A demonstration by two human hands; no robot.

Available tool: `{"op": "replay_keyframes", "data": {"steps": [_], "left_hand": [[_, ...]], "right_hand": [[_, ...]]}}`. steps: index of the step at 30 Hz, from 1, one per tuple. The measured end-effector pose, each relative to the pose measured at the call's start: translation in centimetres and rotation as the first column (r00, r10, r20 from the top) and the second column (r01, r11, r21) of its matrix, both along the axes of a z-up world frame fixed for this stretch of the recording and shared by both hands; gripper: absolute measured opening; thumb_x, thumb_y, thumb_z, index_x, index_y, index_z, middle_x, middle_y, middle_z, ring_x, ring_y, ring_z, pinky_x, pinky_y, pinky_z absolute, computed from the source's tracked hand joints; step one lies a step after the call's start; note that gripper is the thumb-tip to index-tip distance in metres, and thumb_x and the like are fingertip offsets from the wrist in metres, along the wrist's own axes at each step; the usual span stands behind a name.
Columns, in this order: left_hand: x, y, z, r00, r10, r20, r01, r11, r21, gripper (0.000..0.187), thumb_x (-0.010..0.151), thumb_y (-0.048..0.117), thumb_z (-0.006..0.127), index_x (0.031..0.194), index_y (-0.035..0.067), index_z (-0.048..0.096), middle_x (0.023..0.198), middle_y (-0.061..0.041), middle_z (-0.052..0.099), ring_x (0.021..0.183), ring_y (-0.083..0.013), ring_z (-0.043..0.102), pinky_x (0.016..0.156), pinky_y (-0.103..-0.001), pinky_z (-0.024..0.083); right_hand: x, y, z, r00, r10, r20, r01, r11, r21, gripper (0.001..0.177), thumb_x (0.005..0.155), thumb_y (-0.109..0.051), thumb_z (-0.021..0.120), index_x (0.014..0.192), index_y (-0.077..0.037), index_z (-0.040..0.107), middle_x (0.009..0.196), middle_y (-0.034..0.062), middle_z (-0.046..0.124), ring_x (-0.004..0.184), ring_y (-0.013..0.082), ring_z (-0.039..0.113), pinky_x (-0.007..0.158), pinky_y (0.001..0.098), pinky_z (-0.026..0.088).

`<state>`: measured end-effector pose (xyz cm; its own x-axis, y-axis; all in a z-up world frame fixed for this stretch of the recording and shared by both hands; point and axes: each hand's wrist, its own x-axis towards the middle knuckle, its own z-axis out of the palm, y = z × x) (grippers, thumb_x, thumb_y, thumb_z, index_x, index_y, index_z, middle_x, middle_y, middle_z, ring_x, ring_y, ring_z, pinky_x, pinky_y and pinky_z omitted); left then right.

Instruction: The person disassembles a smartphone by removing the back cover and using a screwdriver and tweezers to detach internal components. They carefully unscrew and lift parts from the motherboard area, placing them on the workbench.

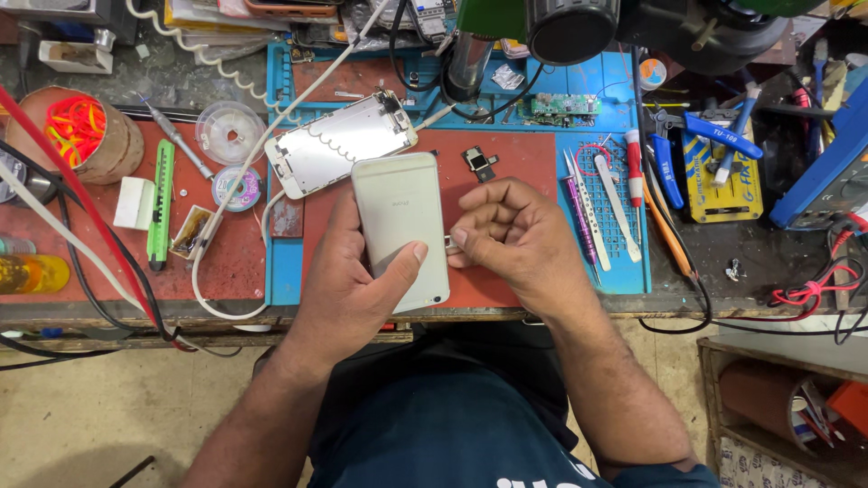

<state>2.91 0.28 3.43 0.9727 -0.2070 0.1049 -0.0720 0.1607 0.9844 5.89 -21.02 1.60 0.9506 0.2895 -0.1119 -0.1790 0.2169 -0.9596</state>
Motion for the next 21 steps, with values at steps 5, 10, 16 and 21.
{"op": "replay_keyframes", "data": {"steps": [5, 10, 16, 21], "left_hand": [[0.0, 0.3, -0.2, 1.000, -0.008, -0.016, 0.008, 1.000, -0.012, 0.054, 0.099, 0.002, 0.065, 0.148, 0.003, 0.041, 0.127, -0.008, 0.062, 0.112, -0.0112, 0.064, 0.094, -0.029, 0.058], [-0.5, 0.5, -0.4, 1.000, 0.011, -0.015, -0.012, 0.999, -0.047, 0.056, 0.099, 0.001, 0.065, 0.149, 0.003, 0.041, 0.128, -0.006, 0.060, 0.115, -0.0108, 0.060, 0.098, -0.029, 0.054], [-2.2, 1.8, -0.4, 0.997, 0.063, -0.054, -0.066, 0.997, -0.051, 0.056, 0.098, 0.001, 0.065, 0.148, 0.003, 0.042, 0.126, -0.005, 0.061, 0.113, -0.0104, 0.061, 0.097, -0.029, 0.053], [-3.6, 3.4, -0.6, 0.990, 0.135, -0.040, -0.139, 0.985, -0.103, 0.056, 0.096, -0.002, 0.064, 0.148, 0.001, 0.042, 0.128, -0.007, 0.062, 0.116, -0.0107, 0.063, 0.100, -0.030, 0.054]], "right_hand": [[-0.3, -0.3, 0.3, 0.999, -0.009, 0.034, 0.009, 1.000, -0.009, 0.028, 0.093, 0.003, 0.072, 0.118, 0.002, 0.059, 0.095, 0.0080, 0.073, 0.085, 0.0136, 0.075, 0.081, 0.0292, 0.066], [0.0, -1.0, 1.0, 0.988, -0.060, 0.139, 0.081, 0.985, -0.155, 0.023, 0.096, 0.001, 0.072, 0.117, 0.001, 0.062, 0.099, 0.0068, 0.073, 0.088, 0.0122, 0.073, 0.082, 0.0258, 0.062], [1.2, 0.2, 1.9, 0.906, -0.058, 0.419, 0.251, 0.871, -0.423, 0.013, 0.097, -0.001, 0.072, 0.110, -0.002, 0.069, 0.100, 0.0043, 0.074, 0.090, 0.0093, 0.073, 0.080, 0.0245, 0.062], [2.1, 2.4, 2.5, 0.690, 0.235, 0.685, 0.387, 0.680, -0.623, 0.020, 0.090, 0.000, 0.074, 0.109, -0.003, 0.069, 0.102, 0.0095, 0.072, 0.091, 0.0212, 0.075, 0.079, 0.0323, 0.061]]}}
